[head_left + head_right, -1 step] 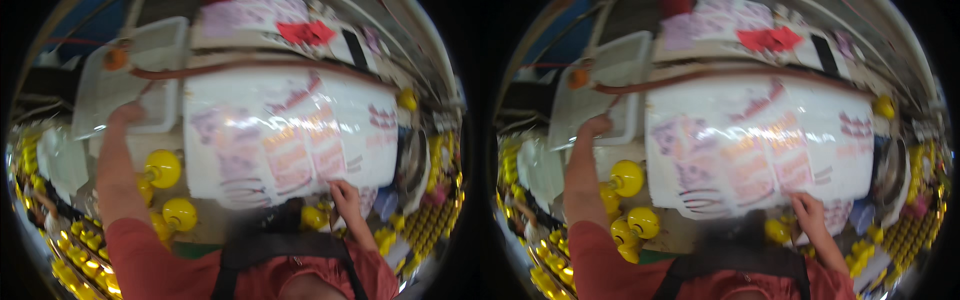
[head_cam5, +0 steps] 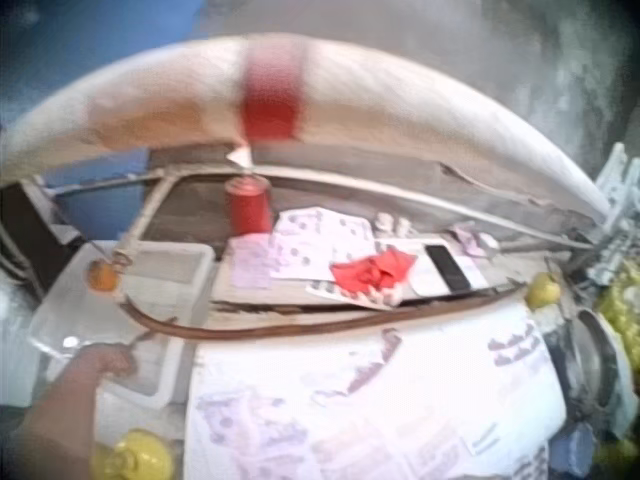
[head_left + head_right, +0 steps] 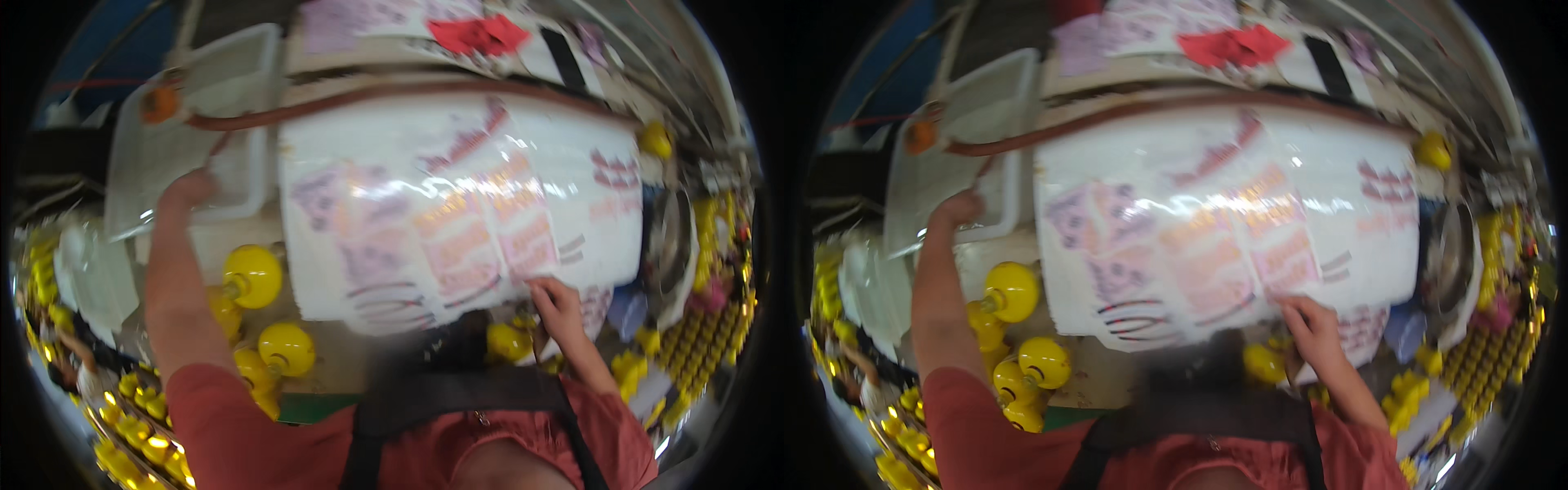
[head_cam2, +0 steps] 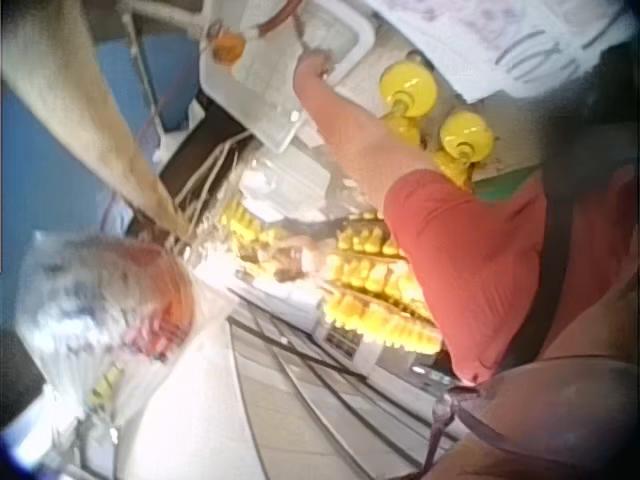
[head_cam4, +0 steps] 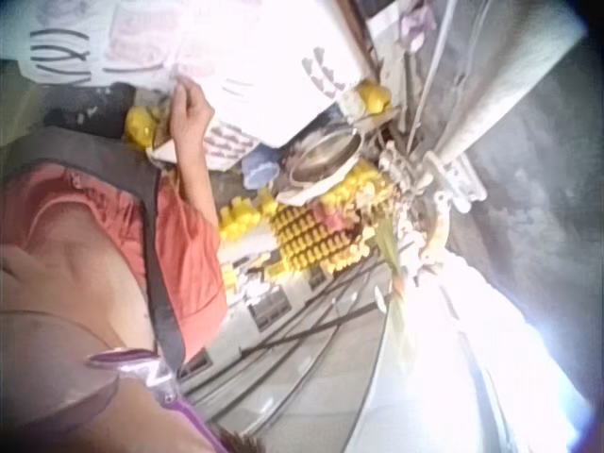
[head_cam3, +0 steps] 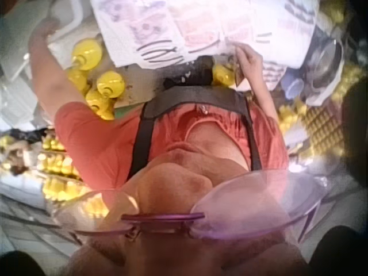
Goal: The person applies printed labels to yellow plastic bottles by hand. They peel labels from a sheet, wrap them around each bottle, smooth the surface, and place the labeled bottles on a nearby tray. The process is repeated for multiple bottles.
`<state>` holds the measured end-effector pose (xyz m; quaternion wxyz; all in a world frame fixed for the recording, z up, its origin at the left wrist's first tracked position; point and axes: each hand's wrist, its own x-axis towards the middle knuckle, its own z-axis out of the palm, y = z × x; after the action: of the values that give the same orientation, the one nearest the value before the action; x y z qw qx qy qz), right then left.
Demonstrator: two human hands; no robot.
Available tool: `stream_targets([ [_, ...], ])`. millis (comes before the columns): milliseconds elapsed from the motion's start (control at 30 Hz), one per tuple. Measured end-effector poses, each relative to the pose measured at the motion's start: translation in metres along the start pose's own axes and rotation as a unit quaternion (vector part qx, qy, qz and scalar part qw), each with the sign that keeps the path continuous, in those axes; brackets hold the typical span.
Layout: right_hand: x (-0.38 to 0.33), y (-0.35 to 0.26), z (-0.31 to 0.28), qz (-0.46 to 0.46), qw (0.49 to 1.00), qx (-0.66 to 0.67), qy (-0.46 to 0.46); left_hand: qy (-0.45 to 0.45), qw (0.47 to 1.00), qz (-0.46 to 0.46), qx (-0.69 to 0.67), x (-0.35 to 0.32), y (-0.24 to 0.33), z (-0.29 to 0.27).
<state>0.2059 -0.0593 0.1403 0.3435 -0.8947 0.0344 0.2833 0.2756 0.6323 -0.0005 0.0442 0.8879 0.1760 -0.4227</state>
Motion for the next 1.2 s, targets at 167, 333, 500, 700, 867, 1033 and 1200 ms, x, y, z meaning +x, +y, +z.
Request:
stream_targets([
  [167, 0.002, 0.0, 0.004, -0.069, 0.995, 0.062, -0.023, 0.018, 0.997, -0.004, -0.076, 0.037, -0.039, 0.013],
  [333, 0.002, 0.004, 0.007, -0.065, 0.995, 0.072, -0.025, 0.131, 0.941, -0.124, -0.287, 0.05, -0.058, 0.013],
  [500, -0.001, 0.012, 0.005, -0.079, 0.994, 0.074, -0.024, 0.26, 0.878, -0.126, -0.381, -0.005, -0.057, -0.017],
  [700, -0.003, 0.013, 0.007, -0.087, 0.992, 0.085, -0.035, 0.417, 0.752, -0.063, -0.506, -0.126, -0.015, -0.036],
  [867, 0.002, 0.001, 0.012, -0.137, 0.985, 0.052, -0.092, 0.432, 0.731, 0.045, -0.526, -0.235, 0.037, -0.059],
  [1033, 0.025, -0.039, 0.019, -0.286, 0.948, 0.106, -0.09, 0.367, 0.727, 0.197, -0.547, -0.325, 0.131, -0.075],
  [1200, 0.063, -0.105, 0.028, -0.411, 0.895, 0.168, -0.051, 0.23, 0.772, 0.404, -0.433, -0.358, 0.226, -0.099],
])
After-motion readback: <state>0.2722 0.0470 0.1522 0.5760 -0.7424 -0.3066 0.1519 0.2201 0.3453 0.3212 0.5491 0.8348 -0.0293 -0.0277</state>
